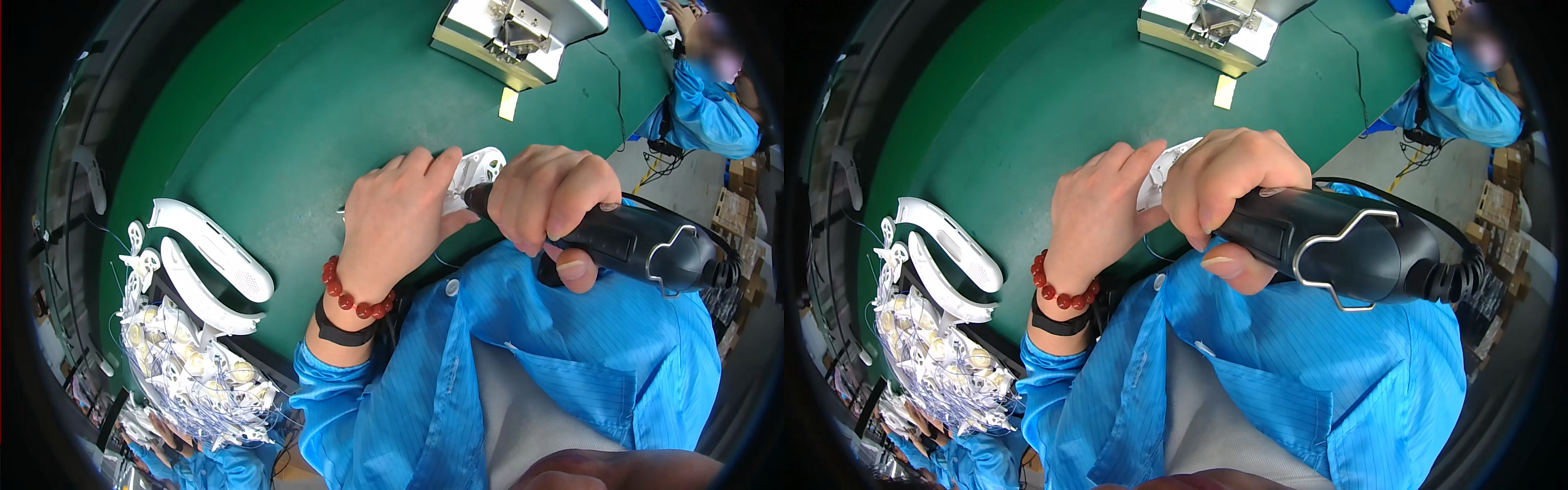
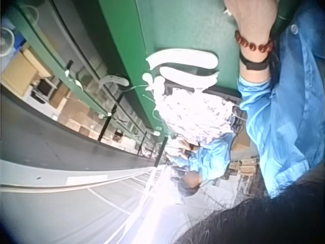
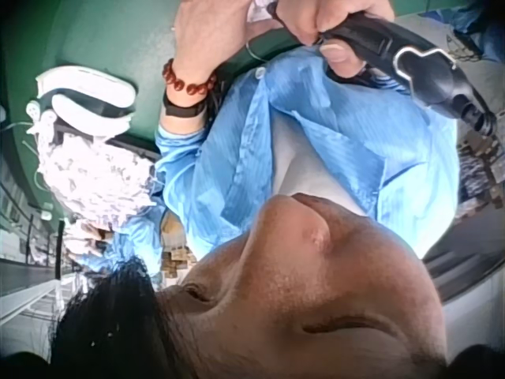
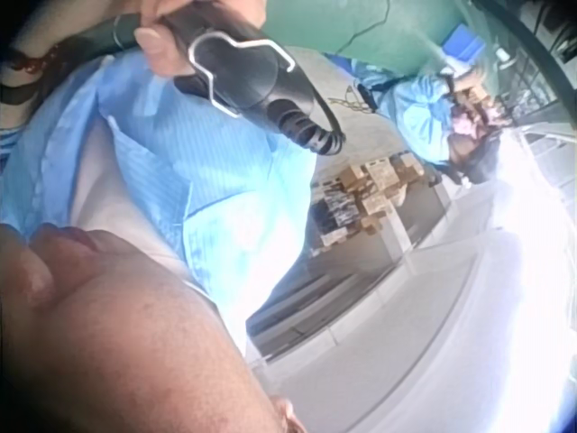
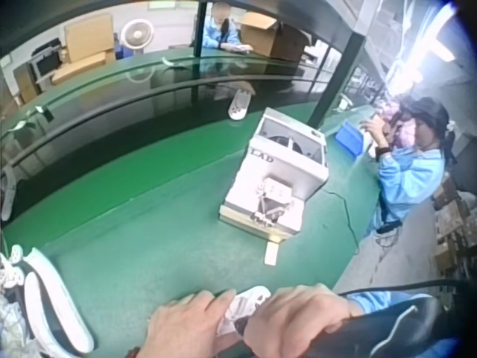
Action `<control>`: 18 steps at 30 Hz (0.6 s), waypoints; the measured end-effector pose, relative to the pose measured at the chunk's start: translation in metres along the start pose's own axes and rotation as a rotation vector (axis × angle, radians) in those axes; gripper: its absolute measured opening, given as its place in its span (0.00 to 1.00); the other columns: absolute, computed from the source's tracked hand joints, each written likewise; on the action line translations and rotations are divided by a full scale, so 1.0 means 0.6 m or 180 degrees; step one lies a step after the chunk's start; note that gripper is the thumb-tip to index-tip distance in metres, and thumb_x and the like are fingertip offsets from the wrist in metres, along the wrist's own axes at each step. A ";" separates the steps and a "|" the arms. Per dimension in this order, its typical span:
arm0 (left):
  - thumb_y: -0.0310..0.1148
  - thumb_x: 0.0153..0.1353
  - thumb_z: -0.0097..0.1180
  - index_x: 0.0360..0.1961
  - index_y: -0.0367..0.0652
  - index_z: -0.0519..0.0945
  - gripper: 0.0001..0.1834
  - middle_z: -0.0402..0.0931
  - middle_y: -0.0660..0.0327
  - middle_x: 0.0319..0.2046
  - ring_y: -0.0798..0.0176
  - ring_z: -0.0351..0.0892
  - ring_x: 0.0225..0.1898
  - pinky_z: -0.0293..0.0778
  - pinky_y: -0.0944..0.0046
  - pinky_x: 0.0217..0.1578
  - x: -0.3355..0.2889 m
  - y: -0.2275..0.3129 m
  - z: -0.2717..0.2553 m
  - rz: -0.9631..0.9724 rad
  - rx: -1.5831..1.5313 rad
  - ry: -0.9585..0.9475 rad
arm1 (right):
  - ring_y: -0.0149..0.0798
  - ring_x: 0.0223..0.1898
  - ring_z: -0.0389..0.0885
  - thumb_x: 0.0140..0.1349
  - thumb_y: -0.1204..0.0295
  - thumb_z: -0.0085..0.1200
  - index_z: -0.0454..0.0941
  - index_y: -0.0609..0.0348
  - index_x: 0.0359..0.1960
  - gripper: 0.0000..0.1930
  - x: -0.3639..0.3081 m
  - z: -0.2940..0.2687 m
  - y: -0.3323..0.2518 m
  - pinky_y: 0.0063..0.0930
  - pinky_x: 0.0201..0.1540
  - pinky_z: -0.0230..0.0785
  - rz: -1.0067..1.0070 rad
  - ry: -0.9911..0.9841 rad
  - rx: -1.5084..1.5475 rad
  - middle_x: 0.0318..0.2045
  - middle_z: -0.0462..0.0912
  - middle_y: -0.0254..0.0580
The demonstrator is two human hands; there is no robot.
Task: The worker uses an electric handheld tool to assemble small white plastic components on a factory assembly line.
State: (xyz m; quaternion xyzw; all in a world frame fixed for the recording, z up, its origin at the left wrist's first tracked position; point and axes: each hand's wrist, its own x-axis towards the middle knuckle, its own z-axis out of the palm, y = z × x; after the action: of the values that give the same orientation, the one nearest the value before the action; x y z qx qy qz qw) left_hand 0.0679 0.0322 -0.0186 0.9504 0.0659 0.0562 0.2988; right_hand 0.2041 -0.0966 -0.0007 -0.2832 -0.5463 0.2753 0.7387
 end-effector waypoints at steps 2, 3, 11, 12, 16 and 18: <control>0.43 0.39 0.76 0.48 0.46 0.78 0.33 0.75 0.61 0.30 0.58 0.81 0.33 0.77 0.60 0.32 -0.002 -0.001 0.003 -0.0009 0.0005 0.0030 | 0.32 0.18 0.74 0.57 0.71 0.66 0.69 0.59 0.38 0.16 -0.002 0.000 0.001 0.25 0.19 0.67 0.0010 0.0046 -0.0012 0.21 0.78 0.40; 0.43 0.39 0.76 0.48 0.46 0.78 0.33 0.75 0.61 0.30 0.58 0.81 0.33 0.77 0.60 0.32 -0.002 -0.002 0.004 -0.0011 0.0007 0.0028 | 0.32 0.18 0.74 0.57 0.71 0.66 0.69 0.59 0.38 0.16 -0.002 -0.001 0.002 0.25 0.19 0.67 0.0009 0.0047 -0.0010 0.21 0.78 0.40; 0.45 0.40 0.75 0.49 0.46 0.78 0.34 0.75 0.62 0.30 0.59 0.81 0.33 0.77 0.60 0.32 0.004 -0.003 -0.001 -0.0052 0.0038 -0.0033 | 0.33 0.20 0.76 0.56 0.71 0.69 0.70 0.59 0.38 0.17 0.002 -0.005 0.002 0.26 0.21 0.67 0.0117 0.0011 -0.0025 0.22 0.79 0.39; 0.45 0.40 0.75 0.49 0.46 0.78 0.34 0.75 0.62 0.30 0.59 0.81 0.33 0.77 0.60 0.32 0.006 -0.005 -0.001 -0.0023 0.0049 -0.0032 | 0.33 0.20 0.76 0.56 0.71 0.69 0.70 0.59 0.38 0.17 0.002 -0.006 0.003 0.26 0.21 0.67 0.0096 0.0016 -0.0047 0.22 0.79 0.39; 0.46 0.44 0.72 0.52 0.47 0.78 0.33 0.75 0.60 0.32 0.56 0.81 0.34 0.77 0.57 0.32 0.005 0.000 -0.011 -0.0006 0.0088 -0.0097 | 0.34 0.19 0.78 0.58 0.68 0.67 0.70 0.57 0.37 0.16 0.008 -0.002 0.003 0.28 0.24 0.73 0.0100 0.0024 -0.0184 0.22 0.80 0.38; 0.47 0.48 0.69 0.55 0.48 0.77 0.32 0.75 0.59 0.35 0.53 0.80 0.36 0.77 0.54 0.33 -0.002 -0.005 -0.008 -0.0212 0.0075 -0.0293 | 0.37 0.19 0.78 0.57 0.70 0.67 0.70 0.60 0.36 0.16 0.011 -0.005 0.010 0.31 0.22 0.72 0.0270 0.0057 -0.0214 0.20 0.79 0.40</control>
State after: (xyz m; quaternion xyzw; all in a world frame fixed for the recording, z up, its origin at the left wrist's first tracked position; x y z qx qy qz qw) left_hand 0.0659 0.0369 -0.0165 0.9527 0.0844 0.0016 0.2920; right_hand 0.2079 -0.0882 -0.0016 -0.3332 -0.5361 0.2853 0.7212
